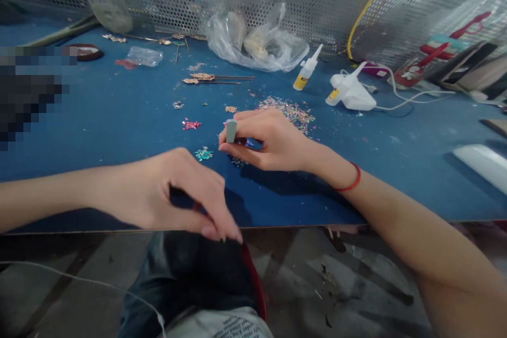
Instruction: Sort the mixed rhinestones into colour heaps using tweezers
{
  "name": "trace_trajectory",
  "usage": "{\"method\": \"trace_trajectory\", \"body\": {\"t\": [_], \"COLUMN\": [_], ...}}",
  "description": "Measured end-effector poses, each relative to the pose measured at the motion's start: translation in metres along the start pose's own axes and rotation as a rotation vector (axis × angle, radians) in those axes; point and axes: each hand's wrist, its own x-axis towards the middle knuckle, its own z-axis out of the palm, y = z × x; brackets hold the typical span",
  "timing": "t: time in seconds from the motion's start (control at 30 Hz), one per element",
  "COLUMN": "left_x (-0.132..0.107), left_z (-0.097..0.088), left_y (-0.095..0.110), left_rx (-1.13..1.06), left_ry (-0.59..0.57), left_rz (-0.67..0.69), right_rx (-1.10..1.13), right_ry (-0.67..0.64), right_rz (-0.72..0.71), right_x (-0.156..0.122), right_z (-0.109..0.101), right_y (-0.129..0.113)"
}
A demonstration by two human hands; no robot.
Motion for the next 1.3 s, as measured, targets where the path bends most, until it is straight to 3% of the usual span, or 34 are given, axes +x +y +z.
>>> {"method": "trace_trajectory", "body": {"t": [0.07, 0.2, 0.3, 0.47, 0.77, 0.93, 1.07, 1.3], "left_x": [0.002, 0.000, -0.008, -0.015, -0.013, -0.007, -0.003, -0.003], "left_z": [-0.010, -0.044, -0.070, -0.082, -0.071, -0.072, -0.070, -0.072], "left_y": [-0.003, -0.019, -0.030, -0.034, -0.031, -0.037, -0.038, -0.040], "left_rx": [-0.045, -0.097, 0.019, 0.192, 0.201, 0.182, 0.178, 0.167], "left_ry": [0.235, 0.861, 1.026, 1.123, 0.999, 1.095, 1.095, 1.079], "left_rz": [0.003, 0.024, 0.020, -0.039, -0.015, 0.114, 0.152, 0.166], "right_rx": [0.008, 0.046, 0.066, 0.068, 0.035, 0.006, 0.007, -0.014], "right_ry": [0.002, 0.032, 0.029, 0.049, 0.157, 0.182, 0.228, 0.142], "right_rz": [-0.036, -0.040, -0.058, -0.057, -0.090, -0.028, -0.036, -0.150], "right_x": [-0.001, -0.002, -0.001, -0.004, -0.007, -0.010, -0.011, -0.007], "right_z": [0.001, 0.005, 0.008, 0.013, 0.025, 0.023, 0.021, 0.021], "right_y": [0.001, 0.004, 0.003, 0.002, 0.004, 0.006, 0.007, 0.003]}}
